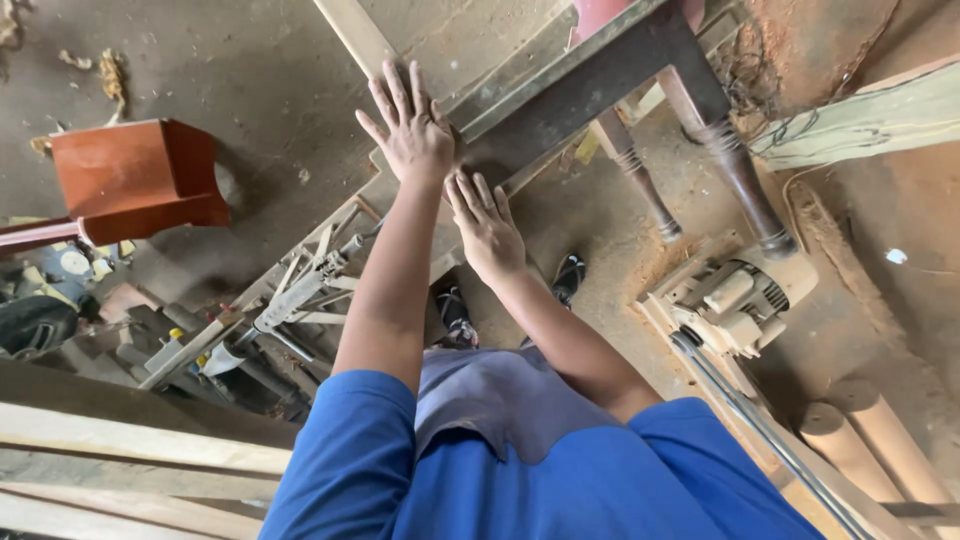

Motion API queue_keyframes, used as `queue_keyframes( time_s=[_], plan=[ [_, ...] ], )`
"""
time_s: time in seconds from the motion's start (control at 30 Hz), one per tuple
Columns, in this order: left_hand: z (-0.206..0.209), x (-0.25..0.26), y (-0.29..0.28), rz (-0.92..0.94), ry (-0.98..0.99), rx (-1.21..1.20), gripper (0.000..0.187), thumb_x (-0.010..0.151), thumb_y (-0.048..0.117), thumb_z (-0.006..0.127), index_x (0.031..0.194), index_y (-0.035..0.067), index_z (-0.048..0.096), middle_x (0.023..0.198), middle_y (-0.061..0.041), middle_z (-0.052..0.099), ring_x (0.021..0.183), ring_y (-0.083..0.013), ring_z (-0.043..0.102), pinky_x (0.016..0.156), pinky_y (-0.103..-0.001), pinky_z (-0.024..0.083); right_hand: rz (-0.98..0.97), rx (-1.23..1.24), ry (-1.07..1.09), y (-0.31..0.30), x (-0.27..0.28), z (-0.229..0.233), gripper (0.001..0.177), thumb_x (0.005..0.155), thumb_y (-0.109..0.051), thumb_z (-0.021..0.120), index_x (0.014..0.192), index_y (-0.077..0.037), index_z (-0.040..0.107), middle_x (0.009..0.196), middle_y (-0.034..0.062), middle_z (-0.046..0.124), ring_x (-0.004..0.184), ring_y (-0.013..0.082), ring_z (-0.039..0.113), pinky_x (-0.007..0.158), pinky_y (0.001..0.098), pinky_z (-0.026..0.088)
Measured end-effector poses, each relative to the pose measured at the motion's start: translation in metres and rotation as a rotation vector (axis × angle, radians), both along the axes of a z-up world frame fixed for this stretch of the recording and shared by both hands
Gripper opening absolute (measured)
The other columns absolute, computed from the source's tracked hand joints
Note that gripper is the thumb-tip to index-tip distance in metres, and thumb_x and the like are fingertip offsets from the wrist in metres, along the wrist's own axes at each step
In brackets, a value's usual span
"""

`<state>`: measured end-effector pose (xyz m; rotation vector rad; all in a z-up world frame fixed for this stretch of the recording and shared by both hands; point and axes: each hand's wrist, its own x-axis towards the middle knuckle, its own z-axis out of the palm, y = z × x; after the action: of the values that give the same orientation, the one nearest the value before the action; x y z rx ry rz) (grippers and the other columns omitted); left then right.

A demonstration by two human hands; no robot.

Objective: The person smooths a long wooden plank by hand on a stationary belt sander. They hold the plank with both hands and move it back and forth across the moving sanding belt to even out the surface.

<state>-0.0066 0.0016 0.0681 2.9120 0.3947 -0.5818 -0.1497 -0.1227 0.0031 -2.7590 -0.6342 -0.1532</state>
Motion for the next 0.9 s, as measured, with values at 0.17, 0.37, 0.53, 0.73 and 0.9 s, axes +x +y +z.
queue_keyframes(
  time_s=[0.17,0.37,0.53,0.73,0.9],
  plan=[
    [-0.018,-0.003,0.001,0.008,-0.045,0.025,0.061,0.119,0.044,0.023,0.166,0.028,-0.013,0.171,-0.004,-0.019,0.160,-0.0317,-0.011,0.127,-0.063,-0.004,0.026,0.002,-0.049,-0.056,-0.093,0.045,0.056,0.104,-0.012,0.064,0.155,-0.005,0.043,0.160,0.0130,0.045,0.148,0.0297,0.043,0.120,0.0481,0.038],
    [-0.007,-0.006,-0.001,0.008,-0.039,0.014,0.060,0.118,0.038,0.023,0.167,0.026,-0.010,0.170,-0.005,-0.019,0.158,-0.0320,-0.014,0.127,-0.061,-0.005,0.016,-0.135,-0.141,-0.140,-0.222,0.020,0.043,0.109,-0.029,0.043,0.145,-0.014,0.061,0.151,0.0051,0.056,0.144,0.0261,0.048,0.121,0.0453,0.032],
    [-0.014,0.000,0.000,0.028,-0.063,-0.004,0.056,0.118,0.041,0.015,0.166,0.028,-0.012,0.170,-0.003,-0.020,0.157,-0.0297,-0.016,0.127,-0.061,-0.007,-0.021,-0.070,-0.136,-0.072,-0.115,0.046,0.043,0.103,-0.014,0.058,0.146,-0.009,0.057,0.151,0.0081,0.056,0.137,0.0271,0.054,0.110,0.0496,0.045],
    [-0.020,-0.002,0.001,0.034,-0.097,-0.021,0.056,0.117,0.038,0.015,0.166,0.028,-0.010,0.172,-0.003,-0.016,0.158,-0.0308,-0.014,0.127,-0.061,-0.006,-0.157,-0.071,-0.181,-0.020,-0.035,0.014,0.055,0.102,-0.029,0.069,0.153,-0.022,0.051,0.156,-0.0036,0.052,0.137,0.0302,0.053,0.110,0.0512,0.044],
    [-0.055,0.004,0.010,0.030,-0.095,0.002,0.059,0.119,0.047,0.019,0.164,0.031,-0.015,0.169,-0.002,-0.022,0.161,-0.0414,0.019,0.126,-0.064,0.015,-0.146,0.081,-0.056,-0.086,-0.162,0.036,0.068,0.095,-0.006,0.076,0.156,-0.014,0.046,0.161,0.0000,0.044,0.134,0.0331,0.054,0.109,0.0427,0.054]
  ],
)
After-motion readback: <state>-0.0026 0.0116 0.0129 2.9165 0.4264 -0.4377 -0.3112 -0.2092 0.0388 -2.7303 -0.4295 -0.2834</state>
